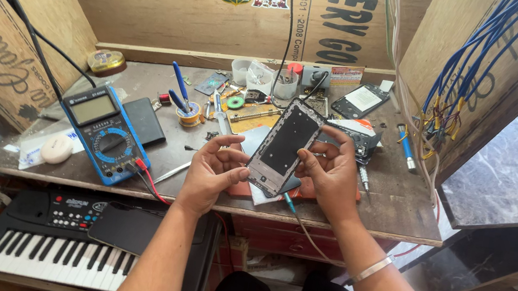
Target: The person holds a disassembled phone frame and works on its internal components with tweezers, prying and repositioning small parts inside the chassis. They set the phone down on the cluttered workbench and continue manipulating small components with the tweezers.
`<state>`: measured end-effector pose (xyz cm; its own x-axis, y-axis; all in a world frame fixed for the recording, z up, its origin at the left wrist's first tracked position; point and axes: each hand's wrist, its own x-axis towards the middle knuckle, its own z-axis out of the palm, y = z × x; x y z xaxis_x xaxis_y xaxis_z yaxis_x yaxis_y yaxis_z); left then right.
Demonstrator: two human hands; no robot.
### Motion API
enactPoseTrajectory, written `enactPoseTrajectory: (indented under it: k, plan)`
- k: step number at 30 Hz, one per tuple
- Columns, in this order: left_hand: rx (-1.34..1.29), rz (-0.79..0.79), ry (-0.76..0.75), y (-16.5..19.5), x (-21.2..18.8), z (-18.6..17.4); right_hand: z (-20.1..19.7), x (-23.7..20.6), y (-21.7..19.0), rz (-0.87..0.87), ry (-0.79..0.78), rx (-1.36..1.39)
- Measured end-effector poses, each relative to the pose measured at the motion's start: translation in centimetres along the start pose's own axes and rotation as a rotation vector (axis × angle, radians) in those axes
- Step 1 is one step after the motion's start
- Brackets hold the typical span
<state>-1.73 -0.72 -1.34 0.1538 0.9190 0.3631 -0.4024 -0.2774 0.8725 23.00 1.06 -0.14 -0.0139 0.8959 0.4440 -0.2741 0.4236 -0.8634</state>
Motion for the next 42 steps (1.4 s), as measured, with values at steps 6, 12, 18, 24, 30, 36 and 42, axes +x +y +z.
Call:
enactPoseTrajectory:
  k: [6, 12, 18, 24, 30, 36, 42]
  plan:
    - [-0.052, 0.076, 0.059, -0.7, -0.1, -0.9, 0.4, -0.3, -0.9, 0.033, -0.030, -0.079]
    - [-0.082, 0.083, 0.049, -0.8, -0.1, -1.3, 0.2, -0.1, -0.3, 0.063, -0.024, -0.051]
    - [-0.154, 0.034, -0.062, -0.6, -0.1, -1.1, -0.4, 0.4, -0.4, 0.113, 0.058, 0.071]
    - [-0.124, 0.022, -0.024, -0.8, 0.0, -1.3, -0.2, 0.3, -0.7, 0.174, 0.061, 0.024]
    - [-0.119, 0.011, 0.025, -1.0, -0.2, -1.7, -0.2, 0.0, -1.2, 0.111, -0.077, 0.043]
    - [-0.153, 0.000, 0.026, -1.4, -0.2, -2.1, -0.7, 0.4, -0.5, 0.144, -0.105, 0.084]
    - [-0.143, -0.005, 0.010, -1.8, -0.2, -2.5, -1.2, 0.6, 0.6, 0.178, -0.077, 0.144]
